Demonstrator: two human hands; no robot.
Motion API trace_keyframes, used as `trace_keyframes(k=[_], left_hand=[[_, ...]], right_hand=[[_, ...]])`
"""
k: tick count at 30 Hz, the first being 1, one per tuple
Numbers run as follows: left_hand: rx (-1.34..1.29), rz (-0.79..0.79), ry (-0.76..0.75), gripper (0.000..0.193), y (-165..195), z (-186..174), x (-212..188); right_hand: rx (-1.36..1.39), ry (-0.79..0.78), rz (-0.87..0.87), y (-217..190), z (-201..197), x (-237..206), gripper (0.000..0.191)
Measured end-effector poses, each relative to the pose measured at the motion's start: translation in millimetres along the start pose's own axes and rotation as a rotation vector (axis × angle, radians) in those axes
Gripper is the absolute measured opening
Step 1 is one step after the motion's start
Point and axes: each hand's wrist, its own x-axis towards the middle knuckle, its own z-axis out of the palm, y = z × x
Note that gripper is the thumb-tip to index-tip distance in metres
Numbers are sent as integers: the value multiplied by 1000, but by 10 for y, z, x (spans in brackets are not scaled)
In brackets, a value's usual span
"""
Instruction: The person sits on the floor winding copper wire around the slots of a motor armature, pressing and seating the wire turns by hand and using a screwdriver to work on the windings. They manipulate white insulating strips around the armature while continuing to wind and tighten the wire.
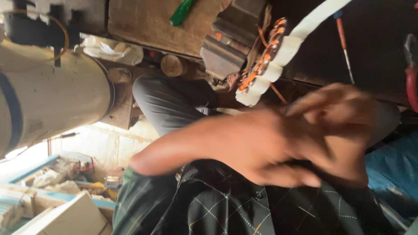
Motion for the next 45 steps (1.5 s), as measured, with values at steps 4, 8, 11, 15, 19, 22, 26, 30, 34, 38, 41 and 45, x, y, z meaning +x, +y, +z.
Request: trace_keyframes(k=[4, 8, 11, 15, 19, 22, 26, 30, 34, 38, 41, 45], left_hand=[[583, -145, 417, 20, -753, -227, -524], [367, -192, 417, 21, -677, -394, -517], [144, -155, 258, 30, -75, -280, -76], [-117, 200, -4, 35, 96, -55, 182], [446, -88, 271, 20, -523, -281, -336], [545, -162, 377, 17, -665, -415, -547], [290, -99, 198, 24, -303, -207, -258], [22, 14, -193, 27, -187, 140, -75], [461, -147, 243, 23, -558, -106, -381], [473, -99, 290, 24, -664, -405, -378], [328, -4, 105, 25, -399, -240, -95], [67, 111, -154, 27, -123, 136, 10]], right_hand=[[-430, 54, 151, 154, 80, 537, 13], [-274, 186, 6, -216, -57, 505, 12], [-40, 181, -132, -355, -151, 33, 12], [14, 46, -41, -50, -49, -239, 12], [-357, 73, 115, 186, 12, 289, 12], [-439, 121, 145, -26, 14, 544, 12], [-94, 230, -90, -395, -90, 152, 12], [11, 79, -5, -84, 24, -308, 11], [-216, 94, 89, 154, 75, 27, 11], [-391, 159, 132, -175, 80, 554, 11], [-101, 243, -73, -493, -25, 457, 11], [70, 107, -32, -171, 19, -32, 11]])
